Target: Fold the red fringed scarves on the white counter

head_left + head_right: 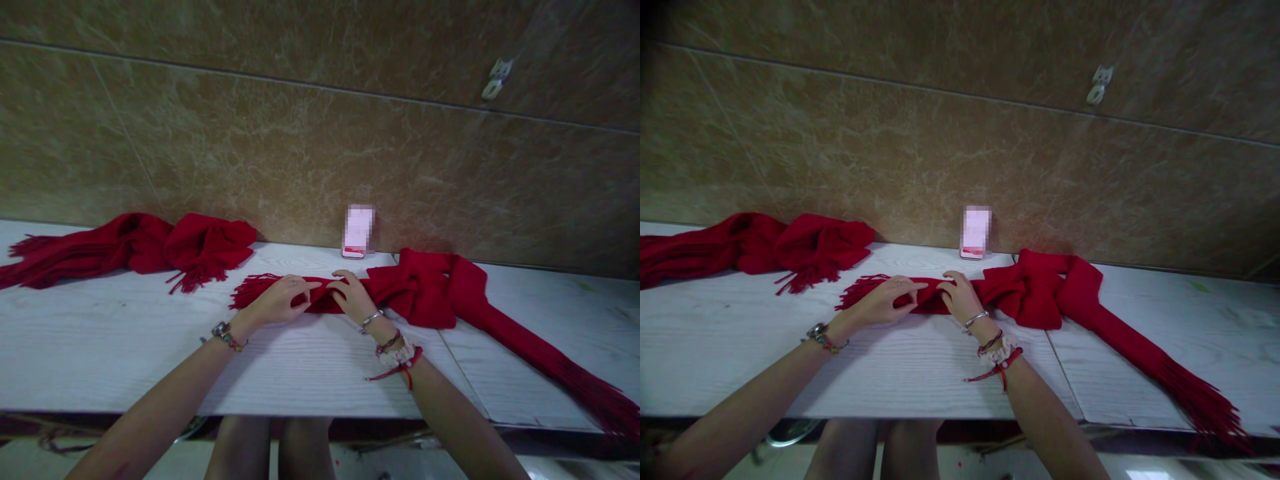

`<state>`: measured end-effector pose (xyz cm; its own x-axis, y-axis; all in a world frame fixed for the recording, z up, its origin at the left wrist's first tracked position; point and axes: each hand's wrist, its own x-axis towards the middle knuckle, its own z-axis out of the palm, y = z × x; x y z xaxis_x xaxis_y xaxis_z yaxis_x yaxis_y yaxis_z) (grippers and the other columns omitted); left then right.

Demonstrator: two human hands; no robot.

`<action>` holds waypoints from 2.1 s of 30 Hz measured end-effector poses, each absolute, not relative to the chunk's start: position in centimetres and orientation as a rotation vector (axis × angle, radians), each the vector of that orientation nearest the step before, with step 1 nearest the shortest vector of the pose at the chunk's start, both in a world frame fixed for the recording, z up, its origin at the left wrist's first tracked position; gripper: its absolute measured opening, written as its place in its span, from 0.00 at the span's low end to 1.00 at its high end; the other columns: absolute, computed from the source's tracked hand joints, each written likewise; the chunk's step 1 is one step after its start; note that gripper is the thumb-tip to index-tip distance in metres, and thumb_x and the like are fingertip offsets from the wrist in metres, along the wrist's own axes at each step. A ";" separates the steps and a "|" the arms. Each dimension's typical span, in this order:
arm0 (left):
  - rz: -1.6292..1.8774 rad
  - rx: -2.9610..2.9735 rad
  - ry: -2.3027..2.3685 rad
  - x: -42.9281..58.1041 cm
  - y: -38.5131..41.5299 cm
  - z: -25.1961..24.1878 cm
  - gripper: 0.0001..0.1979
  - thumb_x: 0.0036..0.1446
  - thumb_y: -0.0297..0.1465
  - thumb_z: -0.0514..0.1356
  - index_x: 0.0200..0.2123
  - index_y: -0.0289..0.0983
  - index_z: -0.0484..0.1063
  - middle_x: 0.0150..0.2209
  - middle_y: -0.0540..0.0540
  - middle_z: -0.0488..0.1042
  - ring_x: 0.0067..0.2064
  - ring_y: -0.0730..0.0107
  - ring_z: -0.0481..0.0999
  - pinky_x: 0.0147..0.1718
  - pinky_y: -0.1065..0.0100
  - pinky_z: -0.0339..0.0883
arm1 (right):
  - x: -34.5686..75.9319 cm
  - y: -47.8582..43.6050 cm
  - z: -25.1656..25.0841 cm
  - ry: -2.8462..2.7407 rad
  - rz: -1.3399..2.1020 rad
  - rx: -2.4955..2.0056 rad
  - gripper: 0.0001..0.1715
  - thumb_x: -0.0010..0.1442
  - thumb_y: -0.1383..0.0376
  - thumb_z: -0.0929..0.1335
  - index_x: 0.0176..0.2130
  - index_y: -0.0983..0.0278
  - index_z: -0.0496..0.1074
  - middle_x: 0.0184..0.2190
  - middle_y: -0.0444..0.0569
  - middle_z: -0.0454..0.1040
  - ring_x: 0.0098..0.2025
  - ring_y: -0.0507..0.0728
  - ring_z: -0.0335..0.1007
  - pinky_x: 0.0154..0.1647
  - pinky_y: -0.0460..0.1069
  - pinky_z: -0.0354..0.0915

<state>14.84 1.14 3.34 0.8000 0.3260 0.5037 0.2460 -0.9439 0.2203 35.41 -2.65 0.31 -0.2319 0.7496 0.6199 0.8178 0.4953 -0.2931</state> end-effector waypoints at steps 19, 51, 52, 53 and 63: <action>0.768 2.743 0.701 15.0 2.5 2.3 0.12 0.55 0.30 0.54 0.43 0.35 0.69 0.41 0.43 0.72 0.42 0.68 0.70 0.42 0.66 0.64 | 35.1 -3.0 0.9 -1.977 -0.041 -1.267 0.08 0.49 0.76 0.66 0.27 0.63 0.68 0.33 0.49 0.65 0.37 0.55 0.63 0.42 0.53 0.66; 0.899 2.409 0.814 14.8 2.5 3.0 0.25 0.47 0.28 0.61 0.50 0.36 0.63 0.28 0.53 0.73 0.32 0.71 0.71 0.39 0.68 0.63 | 34.7 -3.0 1.1 -2.069 -0.029 -1.229 0.09 0.54 0.75 0.63 0.27 0.64 0.68 0.35 0.50 0.66 0.39 0.55 0.63 0.43 0.53 0.63; 0.903 2.374 0.819 14.7 2.6 3.0 0.23 0.49 0.28 0.60 0.51 0.36 0.62 0.28 0.53 0.73 0.32 0.72 0.72 0.39 0.68 0.63 | 34.7 -3.0 1.2 -2.066 -0.034 -1.245 0.09 0.54 0.75 0.63 0.27 0.64 0.68 0.35 0.50 0.66 0.39 0.55 0.63 0.43 0.53 0.62; 0.900 2.342 0.826 14.6 2.8 3.0 0.22 0.50 0.27 0.58 0.51 0.36 0.62 0.29 0.52 0.73 0.32 0.72 0.72 0.39 0.69 0.63 | 34.8 -3.0 1.2 -2.066 -0.040 -1.258 0.09 0.54 0.75 0.63 0.27 0.64 0.68 0.35 0.50 0.66 0.39 0.55 0.63 0.43 0.53 0.62; 0.757 2.300 0.868 14.0 3.5 3.3 0.18 0.50 0.31 0.55 0.47 0.35 0.67 0.30 0.50 0.74 0.33 0.71 0.72 0.37 0.71 0.62 | 34.9 -3.8 2.4 -2.224 -0.041 -1.250 0.08 0.54 0.75 0.64 0.27 0.64 0.66 0.32 0.49 0.68 0.38 0.55 0.62 0.41 0.53 0.60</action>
